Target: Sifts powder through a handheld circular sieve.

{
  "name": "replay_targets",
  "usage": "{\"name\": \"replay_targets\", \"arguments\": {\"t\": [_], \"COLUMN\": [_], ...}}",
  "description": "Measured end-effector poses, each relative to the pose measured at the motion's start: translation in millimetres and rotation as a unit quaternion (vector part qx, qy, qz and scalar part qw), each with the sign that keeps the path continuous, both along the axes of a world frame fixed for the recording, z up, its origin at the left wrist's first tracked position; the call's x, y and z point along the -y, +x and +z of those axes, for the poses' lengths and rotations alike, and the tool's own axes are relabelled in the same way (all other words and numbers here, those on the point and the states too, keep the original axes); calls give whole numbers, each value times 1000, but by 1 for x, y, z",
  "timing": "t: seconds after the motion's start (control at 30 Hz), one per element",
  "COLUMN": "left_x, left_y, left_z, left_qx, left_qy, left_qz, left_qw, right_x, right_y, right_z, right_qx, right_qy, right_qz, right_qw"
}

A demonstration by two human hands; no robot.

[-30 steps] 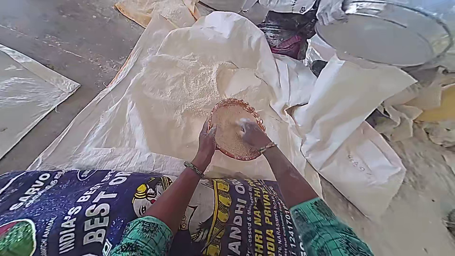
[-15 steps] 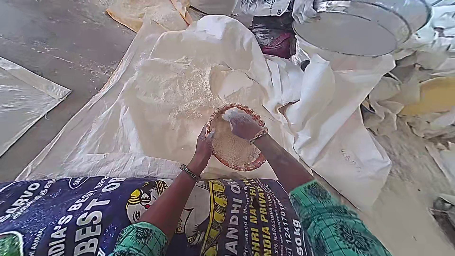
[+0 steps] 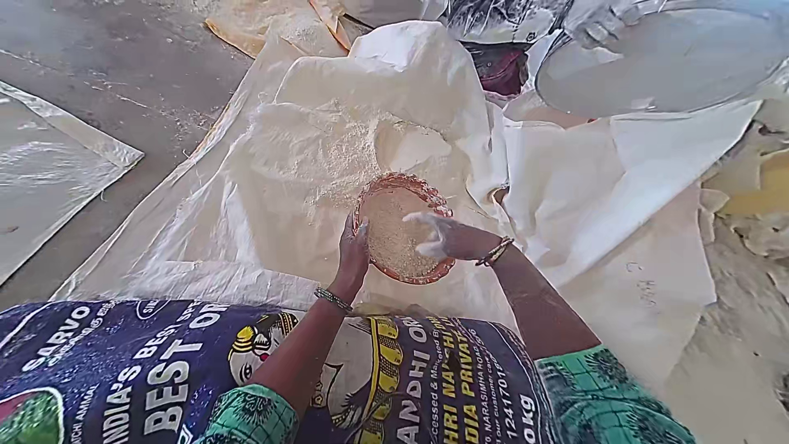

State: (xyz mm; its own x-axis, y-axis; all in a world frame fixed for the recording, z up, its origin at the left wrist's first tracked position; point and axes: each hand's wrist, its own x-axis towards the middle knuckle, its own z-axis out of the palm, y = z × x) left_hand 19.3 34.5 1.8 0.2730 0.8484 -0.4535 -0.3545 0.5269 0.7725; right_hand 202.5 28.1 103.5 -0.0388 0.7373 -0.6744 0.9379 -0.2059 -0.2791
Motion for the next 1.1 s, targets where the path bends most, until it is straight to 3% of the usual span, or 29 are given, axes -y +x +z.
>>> {"name": "replay_targets", "arguments": {"t": [0.07, 0.23, 0.4, 0.5, 0.63, 0.77, 0.87, 1.0, 1.1], "left_x": [0, 8, 0, -7, 3, 9, 1, -2, 5], "left_y": [0, 7, -1, 1, 9, 2, -1, 9, 9], "left_z": [-1, -8, -4, -3, -4, -7, -3, -3, -5], "left_qx": [-8, -8, 0, 6, 2, 4, 4, 26, 25], "left_qy": [-4, -24, 6, -30, -35, -6, -41, -35, -3], "left_qz": [-1, -25, 27, 49, 1, 14, 35, 29, 4], "left_qw": [1000, 999, 1000, 998, 999, 1000, 999, 999, 1000], "right_x": [12, 7, -20, -1, 4, -20, -12, 10, -13], "right_y": [-15, -66, -28, -31, -67, -48, -27, -8, 3], "right_z": [-10, -44, -45, -31, -33, -52, -41, -42, -51], "right_qx": [-28, 8, 111, 57, 15, 84, 73, 0, 13], "right_qy": [-30, 55, 18, -27, 11, 51, 14, 207, 220], "right_qz": [33, 55, -2, 20, 15, -46, -13, -48, -144], "right_qw": [999, 997, 994, 998, 1000, 994, 997, 977, 965]}}
